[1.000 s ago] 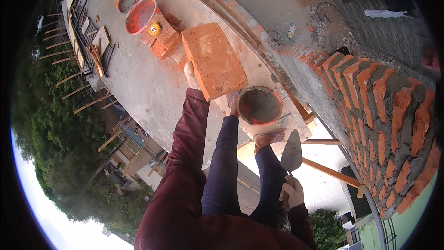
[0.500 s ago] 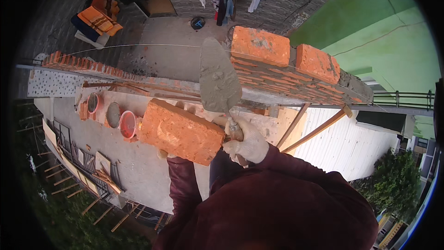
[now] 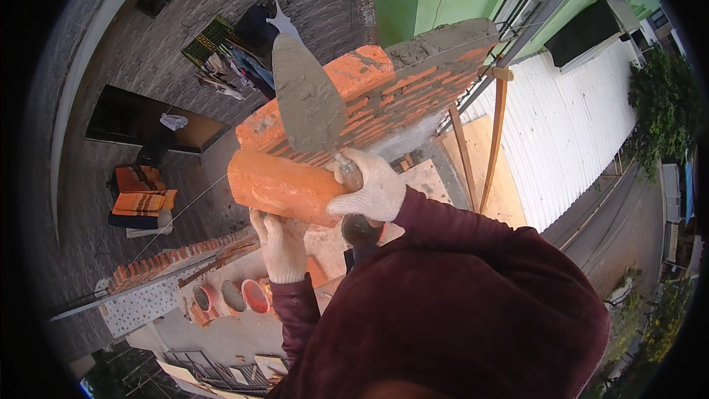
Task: The person scoops mortar from a bucket using a trowel and applies it to a brick wall. They then pick up a brick, place it on the mortar, and tap it into position. This process is repeated multiple times to extend the wall.
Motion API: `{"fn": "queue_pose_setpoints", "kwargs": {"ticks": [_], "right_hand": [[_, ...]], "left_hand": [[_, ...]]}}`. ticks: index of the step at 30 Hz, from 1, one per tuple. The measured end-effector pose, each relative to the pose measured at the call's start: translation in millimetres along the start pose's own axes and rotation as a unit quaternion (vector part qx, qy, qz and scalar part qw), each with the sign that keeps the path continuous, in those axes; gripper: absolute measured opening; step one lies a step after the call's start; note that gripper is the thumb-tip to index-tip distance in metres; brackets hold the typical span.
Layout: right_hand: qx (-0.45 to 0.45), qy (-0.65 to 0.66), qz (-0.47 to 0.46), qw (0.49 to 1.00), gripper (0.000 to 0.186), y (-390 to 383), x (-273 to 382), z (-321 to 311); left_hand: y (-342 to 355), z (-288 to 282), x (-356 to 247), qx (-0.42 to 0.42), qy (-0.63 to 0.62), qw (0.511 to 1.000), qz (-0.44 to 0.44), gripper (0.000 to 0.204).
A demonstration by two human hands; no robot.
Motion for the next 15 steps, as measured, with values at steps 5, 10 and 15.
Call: {"fn": "queue_pose_setpoints", "kwargs": {"ticks": [5,10,15], "right_hand": [[-0.046,-0.067,-0.054,0.995,0.083,-13,-4,-37],[-0.101,0.139,0.052,0.984,0.069,-31,-12,-89],[-0.265,0.244,0.19,0.913,0.037,-94,-72,-161]], "left_hand": [[29,77,31,0.052,-0.058,0.995,-0.056,0.08],[85,147,23,0.125,0.029,0.99,-0.061,0.08],[183,272,-11,0.369,0.256,0.891,0.061,0.102]]}}
Point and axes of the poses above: each hand's wrist, its own y-axis towards the middle knuckle, its own z-axis out of the palm, x = y × z, the point moved 2 cm from there along y, towards the middle knuckle, and after that the axes turned 2 degrees about -x, right-handed, at the moved point
